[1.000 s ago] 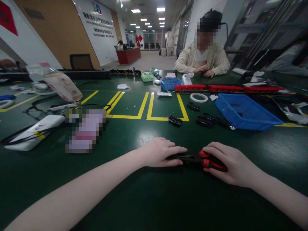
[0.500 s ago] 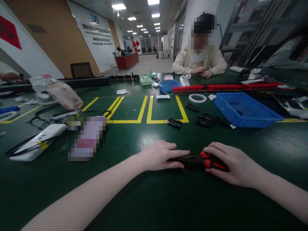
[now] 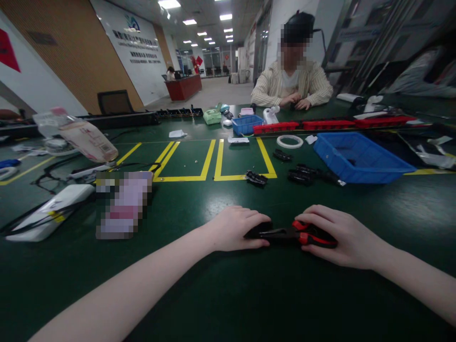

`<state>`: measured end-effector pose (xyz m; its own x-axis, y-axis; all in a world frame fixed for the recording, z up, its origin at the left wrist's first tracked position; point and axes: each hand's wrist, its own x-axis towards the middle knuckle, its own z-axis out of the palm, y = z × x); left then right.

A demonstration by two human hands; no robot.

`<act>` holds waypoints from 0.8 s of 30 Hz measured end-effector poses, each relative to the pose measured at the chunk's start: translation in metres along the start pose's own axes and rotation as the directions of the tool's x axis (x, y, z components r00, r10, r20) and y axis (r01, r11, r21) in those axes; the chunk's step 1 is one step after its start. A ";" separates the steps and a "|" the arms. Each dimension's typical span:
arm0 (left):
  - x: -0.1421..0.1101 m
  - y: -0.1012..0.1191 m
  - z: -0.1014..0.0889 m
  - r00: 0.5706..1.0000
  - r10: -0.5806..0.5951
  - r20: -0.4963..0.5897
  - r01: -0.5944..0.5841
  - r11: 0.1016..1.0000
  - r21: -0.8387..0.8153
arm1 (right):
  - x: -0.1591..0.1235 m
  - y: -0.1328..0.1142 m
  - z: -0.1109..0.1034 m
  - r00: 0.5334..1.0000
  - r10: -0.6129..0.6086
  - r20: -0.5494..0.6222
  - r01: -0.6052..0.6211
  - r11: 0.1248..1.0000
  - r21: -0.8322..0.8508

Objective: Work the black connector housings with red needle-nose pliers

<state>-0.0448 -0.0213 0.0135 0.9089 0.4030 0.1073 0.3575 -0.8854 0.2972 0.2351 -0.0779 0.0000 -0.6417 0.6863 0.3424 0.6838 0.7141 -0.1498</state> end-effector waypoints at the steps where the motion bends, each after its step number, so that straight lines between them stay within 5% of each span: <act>1: 0.000 0.000 0.000 1.000 -0.001 0.000 0.001 1.000 0.001 | 0.000 0.000 0.000 1.000 0.001 -0.007 -0.001 1.000 -0.003; 24: -0.002 -0.003 0.002 1.000 -0.008 -0.011 0.007 0.999 -0.039 | -0.005 -0.003 0.004 0.999 0.040 -0.029 -0.041 0.999 -0.024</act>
<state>-0.0472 -0.0199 0.0105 0.9039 0.4121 0.1150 0.3553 -0.8728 0.3346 0.2352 -0.0826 -0.0052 -0.6036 0.7100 0.3627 0.7175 0.6821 -0.1413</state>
